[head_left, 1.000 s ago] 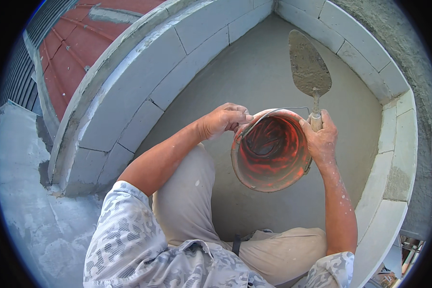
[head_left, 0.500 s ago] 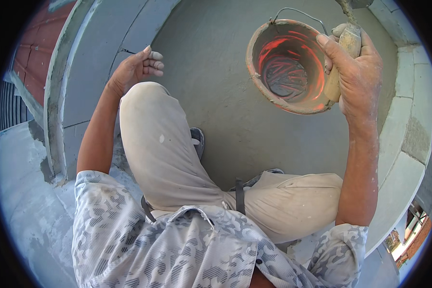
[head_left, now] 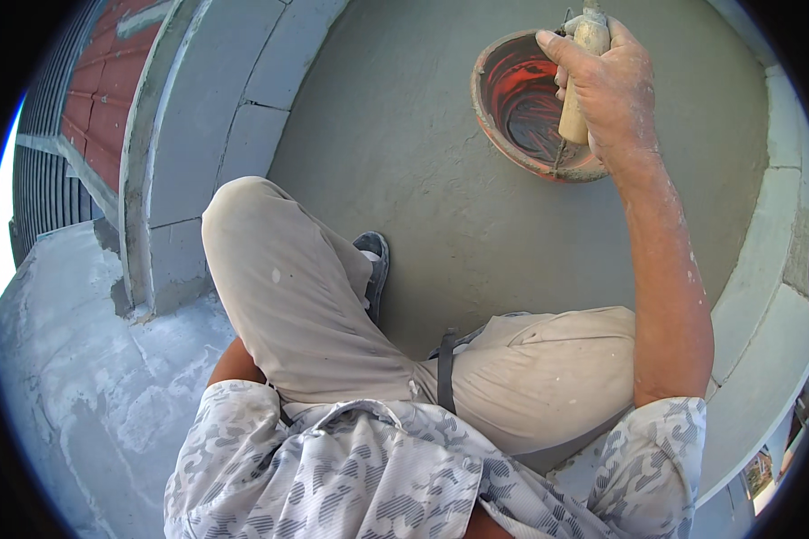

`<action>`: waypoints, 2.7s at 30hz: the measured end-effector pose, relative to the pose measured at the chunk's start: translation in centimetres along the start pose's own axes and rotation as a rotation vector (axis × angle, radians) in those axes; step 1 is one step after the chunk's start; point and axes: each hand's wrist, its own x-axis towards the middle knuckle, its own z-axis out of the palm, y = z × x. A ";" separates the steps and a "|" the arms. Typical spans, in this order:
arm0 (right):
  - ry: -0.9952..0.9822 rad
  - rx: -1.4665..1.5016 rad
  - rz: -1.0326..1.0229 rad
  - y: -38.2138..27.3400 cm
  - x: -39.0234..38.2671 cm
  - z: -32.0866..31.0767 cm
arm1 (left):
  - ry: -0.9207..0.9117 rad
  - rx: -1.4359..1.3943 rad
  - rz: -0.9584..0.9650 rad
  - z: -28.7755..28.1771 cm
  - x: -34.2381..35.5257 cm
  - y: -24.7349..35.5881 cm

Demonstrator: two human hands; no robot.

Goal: Smooth wet concrete inside a brick-lined enclosure using a hand trowel.

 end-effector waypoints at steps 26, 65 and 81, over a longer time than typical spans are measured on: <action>-0.011 -0.075 0.021 -5.2 0.5 3.6 | 1.539 0.790 1.680 -20.9 -14.3 25.5; 0.198 -0.030 -0.242 -29.0 5.5 11.6 | 1.015 0.745 1.049 -34.9 -5.0 33.0; -0.021 0.262 0.020 -7.4 -3.6 17.3 | 1.160 0.863 1.026 -36.5 -3.3 32.3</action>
